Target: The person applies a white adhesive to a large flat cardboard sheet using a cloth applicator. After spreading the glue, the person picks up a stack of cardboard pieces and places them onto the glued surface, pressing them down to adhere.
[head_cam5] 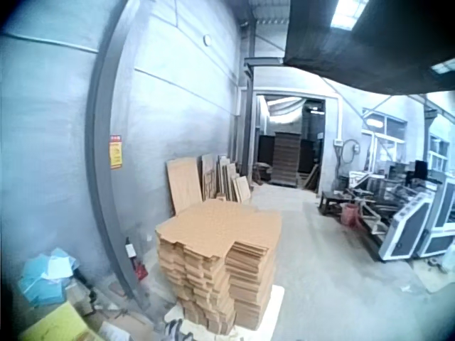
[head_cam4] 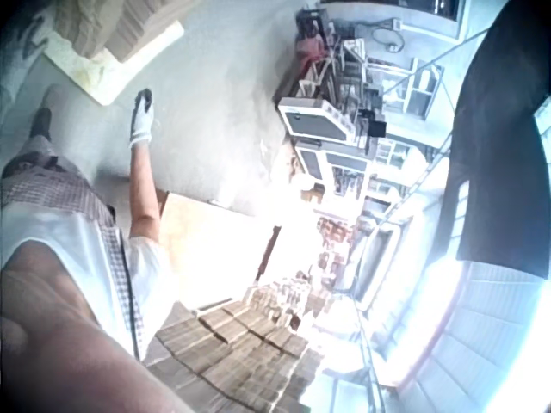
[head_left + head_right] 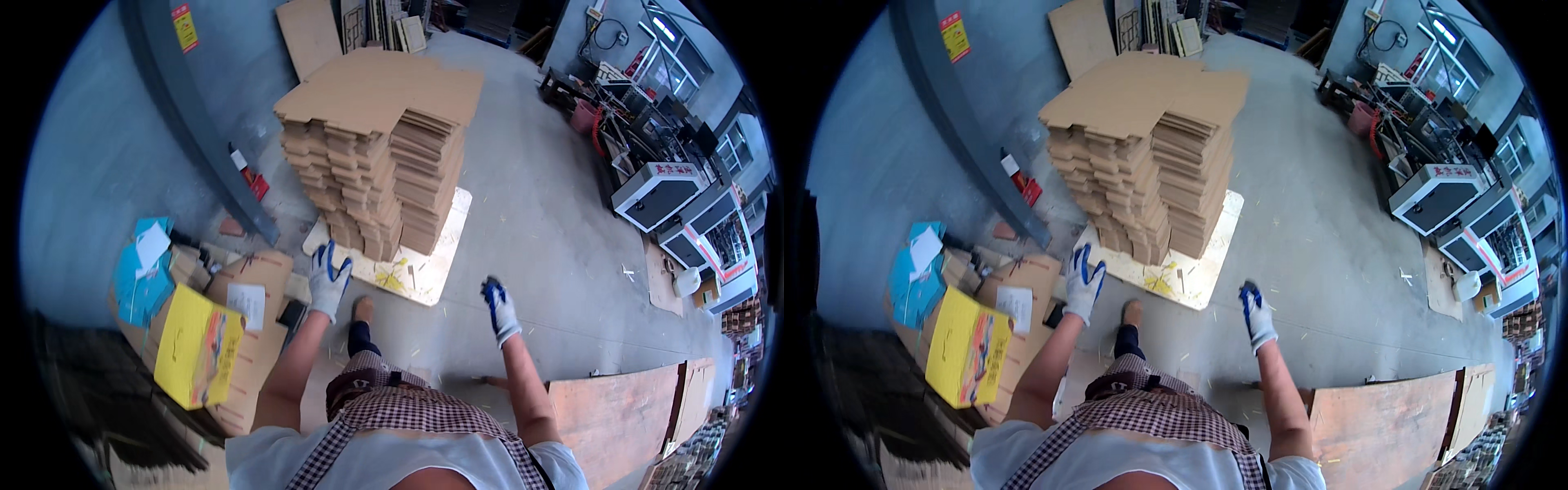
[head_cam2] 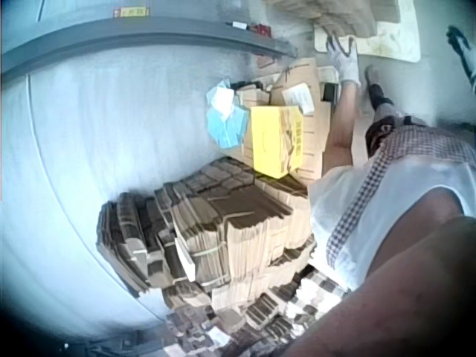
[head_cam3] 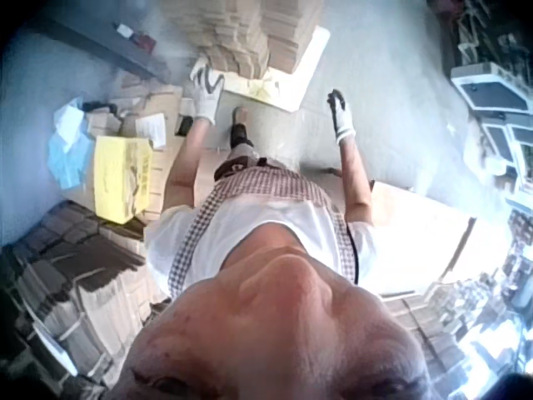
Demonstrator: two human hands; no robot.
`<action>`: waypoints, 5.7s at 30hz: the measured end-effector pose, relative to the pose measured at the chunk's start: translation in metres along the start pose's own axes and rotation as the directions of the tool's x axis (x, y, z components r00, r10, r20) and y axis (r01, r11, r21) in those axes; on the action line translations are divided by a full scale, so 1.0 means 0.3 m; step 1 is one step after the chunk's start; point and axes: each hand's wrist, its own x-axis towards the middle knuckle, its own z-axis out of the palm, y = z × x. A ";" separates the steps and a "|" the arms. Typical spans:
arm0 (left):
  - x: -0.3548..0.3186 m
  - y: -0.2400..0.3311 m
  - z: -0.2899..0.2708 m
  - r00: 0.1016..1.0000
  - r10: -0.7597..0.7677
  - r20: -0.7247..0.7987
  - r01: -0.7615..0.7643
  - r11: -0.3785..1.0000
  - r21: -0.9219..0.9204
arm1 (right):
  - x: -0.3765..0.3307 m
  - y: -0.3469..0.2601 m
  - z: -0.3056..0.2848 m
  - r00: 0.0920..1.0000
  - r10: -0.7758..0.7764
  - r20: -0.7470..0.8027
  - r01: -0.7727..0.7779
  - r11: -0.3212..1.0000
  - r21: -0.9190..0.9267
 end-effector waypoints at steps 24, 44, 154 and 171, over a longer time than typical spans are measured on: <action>1.854 -0.506 -0.115 0.981 -0.160 -0.109 0.179 0.965 0.191 | 1.419 -0.597 0.530 0.951 0.161 -0.265 -0.179 0.983 -0.044; 1.912 -0.598 -0.180 0.588 -0.443 0.677 0.700 0.698 -0.151 | 1.287 -0.747 0.679 0.919 0.189 -0.346 -0.363 0.749 -0.555; 1.038 0.737 -0.432 0.765 -0.173 0.621 0.381 0.898 -0.220 | -0.042 -0.514 -0.182 0.834 0.478 -0.278 -0.121 0.649 0.751; 0.255 2.223 1.077 -0.438 0.385 0.812 0.119 0.921 -0.372 | -1.218 -0.307 -0.430 -0.197 0.615 -0.764 0.716 0.622 0.317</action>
